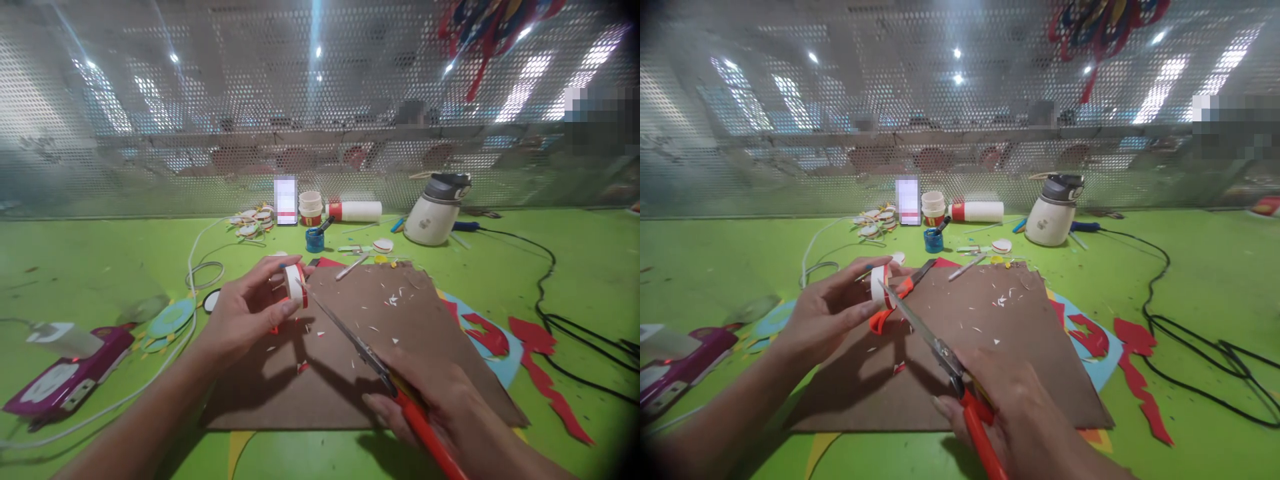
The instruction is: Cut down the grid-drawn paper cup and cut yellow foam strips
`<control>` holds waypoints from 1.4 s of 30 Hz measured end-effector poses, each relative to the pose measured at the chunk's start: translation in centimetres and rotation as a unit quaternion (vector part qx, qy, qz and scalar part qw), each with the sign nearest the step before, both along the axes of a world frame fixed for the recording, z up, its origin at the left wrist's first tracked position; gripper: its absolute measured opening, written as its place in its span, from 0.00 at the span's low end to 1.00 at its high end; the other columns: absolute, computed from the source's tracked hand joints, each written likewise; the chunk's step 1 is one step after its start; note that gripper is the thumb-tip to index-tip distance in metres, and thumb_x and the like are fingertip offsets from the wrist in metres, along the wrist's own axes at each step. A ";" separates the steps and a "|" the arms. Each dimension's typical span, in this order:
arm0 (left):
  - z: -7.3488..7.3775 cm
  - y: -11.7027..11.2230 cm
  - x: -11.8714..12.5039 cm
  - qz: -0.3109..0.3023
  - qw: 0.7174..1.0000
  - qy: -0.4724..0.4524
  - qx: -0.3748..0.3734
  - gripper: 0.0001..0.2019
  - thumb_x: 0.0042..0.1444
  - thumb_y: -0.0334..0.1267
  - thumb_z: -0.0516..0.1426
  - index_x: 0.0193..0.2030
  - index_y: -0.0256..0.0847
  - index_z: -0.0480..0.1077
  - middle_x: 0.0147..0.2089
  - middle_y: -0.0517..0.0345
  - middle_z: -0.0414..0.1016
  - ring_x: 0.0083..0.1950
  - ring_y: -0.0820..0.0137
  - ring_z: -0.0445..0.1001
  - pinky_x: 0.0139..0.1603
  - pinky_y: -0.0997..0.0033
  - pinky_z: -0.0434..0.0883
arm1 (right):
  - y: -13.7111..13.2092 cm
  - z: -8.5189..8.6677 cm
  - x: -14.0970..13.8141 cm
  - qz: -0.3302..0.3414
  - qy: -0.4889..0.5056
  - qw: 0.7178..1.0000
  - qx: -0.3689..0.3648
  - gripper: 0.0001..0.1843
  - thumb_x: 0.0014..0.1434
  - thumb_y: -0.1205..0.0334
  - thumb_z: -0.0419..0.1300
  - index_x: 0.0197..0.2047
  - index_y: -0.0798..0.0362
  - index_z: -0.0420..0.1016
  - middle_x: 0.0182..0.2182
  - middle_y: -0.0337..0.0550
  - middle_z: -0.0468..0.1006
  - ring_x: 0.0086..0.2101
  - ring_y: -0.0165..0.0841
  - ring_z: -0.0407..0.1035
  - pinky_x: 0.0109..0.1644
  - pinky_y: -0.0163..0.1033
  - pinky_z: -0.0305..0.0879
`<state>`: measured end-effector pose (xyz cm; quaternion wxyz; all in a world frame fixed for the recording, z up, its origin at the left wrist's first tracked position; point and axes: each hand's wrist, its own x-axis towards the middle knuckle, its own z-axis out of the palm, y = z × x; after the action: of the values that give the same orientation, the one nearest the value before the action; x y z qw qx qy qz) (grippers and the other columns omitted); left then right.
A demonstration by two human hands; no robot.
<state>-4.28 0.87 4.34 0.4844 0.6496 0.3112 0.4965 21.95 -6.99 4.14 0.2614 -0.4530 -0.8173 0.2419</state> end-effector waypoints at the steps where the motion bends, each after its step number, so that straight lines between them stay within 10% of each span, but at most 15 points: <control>1: 0.0 0.0 0.0 0.004 1.000 0.002 0.002 0.23 0.57 0.33 0.65 0.59 0.49 0.73 0.59 0.48 0.72 0.56 0.57 0.75 0.59 0.58 0.73 | -0.1 0.0 0.0 -0.002 -0.002 1.000 0.003 0.09 0.65 0.60 0.58 0.47 0.47 0.75 0.33 0.36 0.82 0.31 0.32 0.75 0.37 0.37 0.72; 20: 0.9 -0.2 0.6 0.013 0.997 0.032 0.074 0.21 0.57 0.32 0.64 0.58 0.47 0.75 0.58 0.48 0.70 0.60 0.56 0.73 0.63 0.57 0.71 | -0.4 -0.3 0.3 -0.001 -0.004 0.998 0.057 0.09 0.64 0.65 0.57 0.47 0.48 0.75 0.35 0.39 0.84 0.31 0.33 0.77 0.35 0.35 0.73; 32: 1.1 0.3 -0.1 -0.020 0.999 0.035 0.028 0.21 0.55 0.31 0.65 0.56 0.48 0.77 0.57 0.47 0.72 0.55 0.56 0.77 0.54 0.60 0.77 | 0.5 0.4 0.5 -0.020 0.016 0.996 -0.086 0.14 0.62 0.54 0.56 0.37 0.50 0.82 0.23 0.37 0.79 0.23 0.32 0.72 0.25 0.31 0.67; 42: 1.1 0.4 -0.3 0.102 0.950 0.237 0.174 0.21 0.56 0.33 0.61 0.57 0.39 0.73 0.54 0.46 0.72 0.51 0.61 0.75 0.53 0.66 0.74 | 0.1 -1.2 0.5 -0.090 -0.075 0.993 -0.018 0.13 0.62 0.53 0.59 0.47 0.45 0.78 0.37 0.41 0.85 0.37 0.43 0.77 0.41 0.46 0.72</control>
<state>-4.54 1.27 5.47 0.2229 0.7873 0.3907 0.4216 22.43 -6.92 2.93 0.2119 -0.5464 -0.7858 0.1977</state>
